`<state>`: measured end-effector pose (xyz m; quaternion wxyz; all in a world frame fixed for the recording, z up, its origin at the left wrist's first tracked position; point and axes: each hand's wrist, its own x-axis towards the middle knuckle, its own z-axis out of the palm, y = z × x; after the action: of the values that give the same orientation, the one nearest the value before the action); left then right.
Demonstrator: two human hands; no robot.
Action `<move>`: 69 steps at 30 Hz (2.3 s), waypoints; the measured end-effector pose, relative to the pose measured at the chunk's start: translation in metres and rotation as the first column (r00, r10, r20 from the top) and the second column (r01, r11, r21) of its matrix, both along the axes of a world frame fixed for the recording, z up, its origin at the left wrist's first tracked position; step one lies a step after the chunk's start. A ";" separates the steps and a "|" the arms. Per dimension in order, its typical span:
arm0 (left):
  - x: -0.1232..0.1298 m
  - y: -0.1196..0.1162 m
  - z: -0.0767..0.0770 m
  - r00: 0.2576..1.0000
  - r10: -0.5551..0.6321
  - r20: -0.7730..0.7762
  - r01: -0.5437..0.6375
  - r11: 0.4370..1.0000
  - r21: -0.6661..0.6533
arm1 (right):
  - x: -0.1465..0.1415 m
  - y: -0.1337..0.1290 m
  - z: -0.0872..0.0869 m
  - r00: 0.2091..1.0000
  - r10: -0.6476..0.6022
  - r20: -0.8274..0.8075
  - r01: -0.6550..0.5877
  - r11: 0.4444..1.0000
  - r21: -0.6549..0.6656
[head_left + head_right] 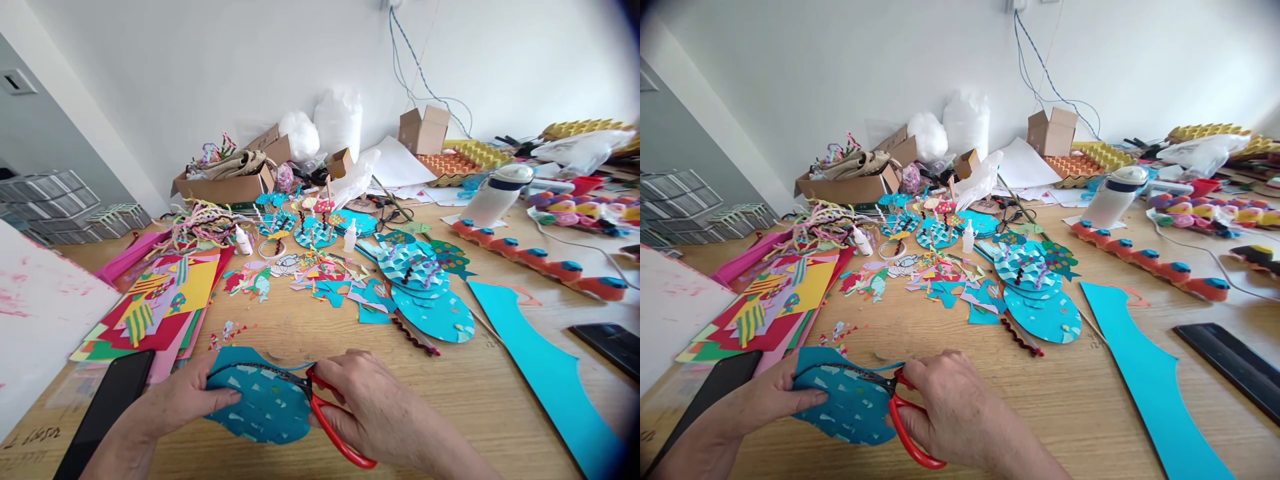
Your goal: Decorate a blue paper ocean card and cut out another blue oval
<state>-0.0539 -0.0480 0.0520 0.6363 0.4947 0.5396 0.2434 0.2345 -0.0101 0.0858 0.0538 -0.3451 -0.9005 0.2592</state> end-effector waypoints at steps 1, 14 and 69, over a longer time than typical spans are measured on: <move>0.000 0.000 -0.001 1.000 -0.004 -0.004 0.004 1.000 0.004 | 0.000 0.000 0.000 1.000 0.000 0.001 0.000 1.000 0.001; 0.002 -0.001 0.002 0.997 -0.003 0.075 0.007 0.998 -0.057 | -0.003 -0.001 -0.002 1.000 -0.001 -0.023 0.003 0.997 0.081; 0.010 0.010 0.011 0.991 -0.122 -0.056 0.124 0.992 0.020 | -0.002 0.003 -0.011 1.000 0.001 0.002 -0.001 0.996 0.089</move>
<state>-0.0435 -0.0384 0.0630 0.6291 0.5410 0.5225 0.1965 0.2329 -0.0072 0.0750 0.0680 -0.3421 -0.9114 0.2183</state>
